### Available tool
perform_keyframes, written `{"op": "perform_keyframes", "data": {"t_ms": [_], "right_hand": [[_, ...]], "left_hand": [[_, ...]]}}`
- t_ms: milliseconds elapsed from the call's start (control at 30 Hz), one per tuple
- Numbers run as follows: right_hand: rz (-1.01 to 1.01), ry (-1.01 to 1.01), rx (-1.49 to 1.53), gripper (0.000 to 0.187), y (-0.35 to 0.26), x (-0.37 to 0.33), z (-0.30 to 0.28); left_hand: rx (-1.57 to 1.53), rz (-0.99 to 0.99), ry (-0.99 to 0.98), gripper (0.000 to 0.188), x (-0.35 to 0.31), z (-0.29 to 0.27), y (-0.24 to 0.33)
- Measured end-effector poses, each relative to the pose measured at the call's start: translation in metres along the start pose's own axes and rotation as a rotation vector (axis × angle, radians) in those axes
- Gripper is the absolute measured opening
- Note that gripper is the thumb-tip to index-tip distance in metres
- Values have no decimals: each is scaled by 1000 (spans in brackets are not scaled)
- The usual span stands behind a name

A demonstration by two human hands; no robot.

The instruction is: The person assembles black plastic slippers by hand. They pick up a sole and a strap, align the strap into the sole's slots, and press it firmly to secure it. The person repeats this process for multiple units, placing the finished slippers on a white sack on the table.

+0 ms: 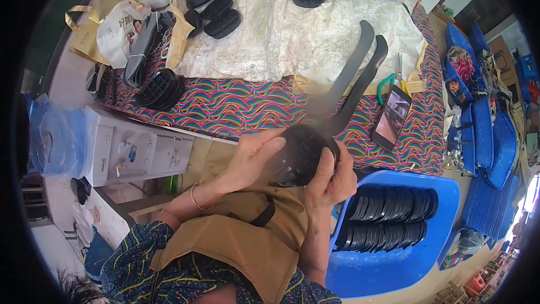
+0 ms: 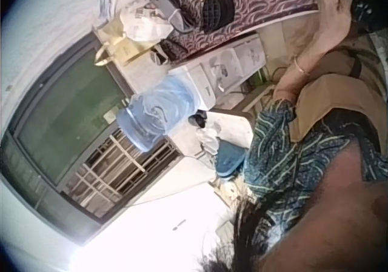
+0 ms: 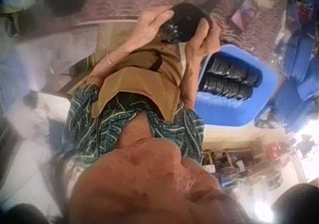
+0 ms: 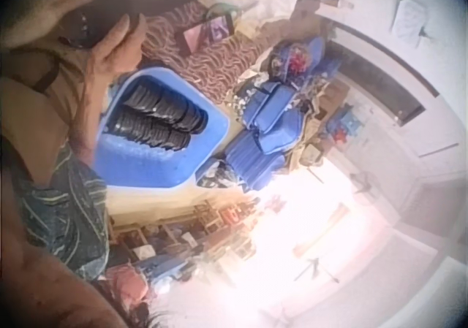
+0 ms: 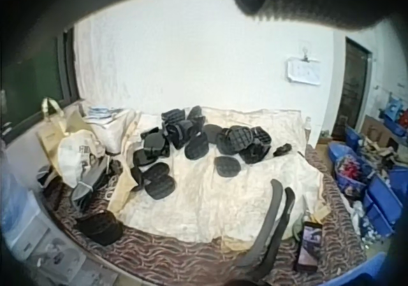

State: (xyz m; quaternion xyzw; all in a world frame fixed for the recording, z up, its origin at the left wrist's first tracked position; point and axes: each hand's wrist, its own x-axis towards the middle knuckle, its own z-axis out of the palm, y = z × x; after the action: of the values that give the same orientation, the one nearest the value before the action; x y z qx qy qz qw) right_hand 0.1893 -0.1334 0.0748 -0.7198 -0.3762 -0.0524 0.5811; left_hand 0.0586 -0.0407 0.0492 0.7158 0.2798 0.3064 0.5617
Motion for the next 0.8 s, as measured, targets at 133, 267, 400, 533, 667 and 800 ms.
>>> {"op": "perform_keyframes", "data": {"t_ms": [133,267,400,533,667,800], "right_hand": [[0,86,24,23,4,-3,5],[67,59,87,27,8,-14,6],[184,12,282,28,16,-23,14],[331,-246,232,39,11,-19,6],[-84,-328,-96,55,10,-10,13],[-381,-553,-73,52,9,5,46]], "left_hand": [[-172,-83,-79,39,-4,-1,15],[-112,102,-107,46,-4,-4,-2],[138,104,-54,54,-7,-15,20],[480,251,-4,61,1,-33,8],[696,503,-13,66,10,-56,-8],[655,359,-104,69,17,-60,-9]]}}
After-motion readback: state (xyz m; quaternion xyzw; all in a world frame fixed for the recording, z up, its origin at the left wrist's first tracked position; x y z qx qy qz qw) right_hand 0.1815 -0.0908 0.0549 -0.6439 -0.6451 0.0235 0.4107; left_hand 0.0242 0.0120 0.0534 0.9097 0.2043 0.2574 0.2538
